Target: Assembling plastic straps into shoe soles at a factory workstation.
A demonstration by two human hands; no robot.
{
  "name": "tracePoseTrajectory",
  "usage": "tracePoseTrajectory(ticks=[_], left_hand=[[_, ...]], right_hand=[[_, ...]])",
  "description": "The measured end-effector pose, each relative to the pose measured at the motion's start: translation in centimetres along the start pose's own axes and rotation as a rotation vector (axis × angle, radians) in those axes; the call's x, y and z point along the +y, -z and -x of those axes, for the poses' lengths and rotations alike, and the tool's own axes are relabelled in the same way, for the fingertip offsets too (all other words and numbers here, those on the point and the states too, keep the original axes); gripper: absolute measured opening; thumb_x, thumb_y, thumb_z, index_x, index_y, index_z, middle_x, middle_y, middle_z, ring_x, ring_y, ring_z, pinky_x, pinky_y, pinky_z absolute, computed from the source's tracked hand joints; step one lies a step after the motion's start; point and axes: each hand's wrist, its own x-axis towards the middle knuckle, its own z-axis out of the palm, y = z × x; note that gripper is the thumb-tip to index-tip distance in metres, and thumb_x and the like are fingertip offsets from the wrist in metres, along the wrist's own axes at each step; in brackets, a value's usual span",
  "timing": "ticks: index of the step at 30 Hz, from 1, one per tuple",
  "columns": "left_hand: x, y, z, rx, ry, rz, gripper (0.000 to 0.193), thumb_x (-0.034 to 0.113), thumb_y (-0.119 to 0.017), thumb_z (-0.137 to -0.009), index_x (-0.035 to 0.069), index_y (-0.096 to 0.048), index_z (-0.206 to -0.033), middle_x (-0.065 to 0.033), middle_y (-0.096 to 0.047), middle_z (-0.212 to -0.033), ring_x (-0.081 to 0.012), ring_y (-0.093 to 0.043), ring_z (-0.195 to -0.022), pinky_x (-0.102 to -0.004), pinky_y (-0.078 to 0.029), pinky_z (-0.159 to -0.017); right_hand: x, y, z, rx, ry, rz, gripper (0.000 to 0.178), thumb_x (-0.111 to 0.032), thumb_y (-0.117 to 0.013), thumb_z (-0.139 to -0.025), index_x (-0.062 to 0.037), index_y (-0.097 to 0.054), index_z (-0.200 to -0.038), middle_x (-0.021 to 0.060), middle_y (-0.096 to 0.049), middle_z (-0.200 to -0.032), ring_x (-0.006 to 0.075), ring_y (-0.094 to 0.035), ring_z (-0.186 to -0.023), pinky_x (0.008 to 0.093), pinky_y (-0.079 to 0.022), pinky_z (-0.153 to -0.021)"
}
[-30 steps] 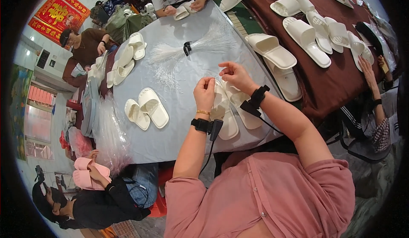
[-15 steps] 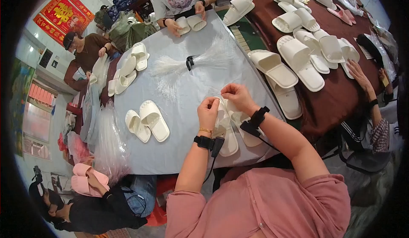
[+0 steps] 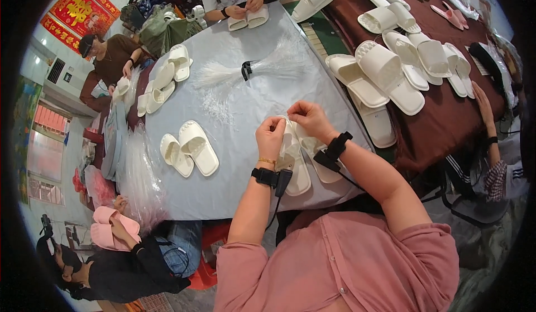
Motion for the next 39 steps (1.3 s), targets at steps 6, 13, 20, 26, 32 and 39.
tracePoseTrajectory(ticks=[6,13,20,26,32,39], left_hand=[[-0.2,0.0,0.1,0.011,0.019,-0.039,0.009,0.009,-0.064,-0.084,0.001,-0.066,-0.083,0.004,-0.061,-0.071,-0.0026,-0.049,-0.061,-0.0193,-0.04,-0.055],[-0.3,0.2,-0.1,0.005,-0.014,-0.109,0.008,0.008,-0.064,-0.084,0.001,-0.065,-0.082,0.0037,-0.06,-0.071,-0.0034,-0.049,-0.061,-0.0195,-0.039,-0.054],[-0.3,0.0,-0.1,0.048,-0.007,-0.088,0.007,0.007,-0.065,-0.081,0.001,-0.065,-0.078,0.0047,-0.059,-0.063,-0.0013,-0.047,-0.057,-0.019,-0.039,-0.052],[-0.4,0.0,0.0,0.049,-0.044,-0.038,0.007,0.007,-0.065,-0.08,0.0,-0.065,-0.078,0.0042,-0.06,-0.064,-0.0014,-0.048,-0.057,-0.0191,-0.04,-0.052],[-0.3,0.0,-0.1,0.035,-0.034,-0.102,0.007,0.007,-0.065,-0.081,0.0,-0.065,-0.079,0.0042,-0.06,-0.065,-0.0013,-0.049,-0.058,-0.0191,-0.04,-0.053],[-0.4,-0.1,-0.1,0.038,-0.011,-0.04,0.009,0.009,-0.066,-0.082,0.0,-0.066,-0.08,0.0049,-0.059,-0.064,-0.001,-0.047,-0.056,-0.0188,-0.038,-0.051]], right_hand=[[0.1,-0.1,0.3,0.007,0.006,-0.004,0.01,-0.003,-0.066,-0.08,0.0016,-0.064,-0.089,0.0048,-0.067,-0.08,0.0098,-0.062,-0.075,0.0247,-0.051,-0.07],[-0.7,-0.1,0.5,-0.01,0.025,0.097,0.01,-0.002,-0.066,-0.081,0.0013,-0.064,-0.089,0.0057,-0.067,-0.08,0.0102,-0.063,-0.074,0.0245,-0.051,-0.069],[-0.4,-0.2,0.5,0.021,0.058,0.085,0.01,-0.003,-0.066,-0.079,0.0013,-0.064,-0.088,0.0062,-0.067,-0.078,0.0103,-0.062,-0.072,0.0248,-0.051,-0.067],[-0.7,-0.4,0.5,0.038,0.06,0.128,0.009,-0.004,-0.067,-0.079,0.0008,-0.065,-0.087,0.0067,-0.067,-0.076,0.0111,-0.062,-0.07,0.0252,-0.051,-0.066],[-1.0,-0.3,0.6,0.02,0.083,0.13,0.01,-0.003,-0.067,-0.079,0.0011,-0.065,-0.088,0.0071,-0.067,-0.076,0.0115,-0.063,-0.069,0.0251,-0.051,-0.065],[-1.4,-0.4,0.7,0.015,0.096,0.158,0.009,-0.003,-0.067,-0.079,0.0017,-0.065,-0.087,0.0079,-0.068,-0.077,0.0124,-0.064,-0.069,0.0253,-0.052,-0.066]])
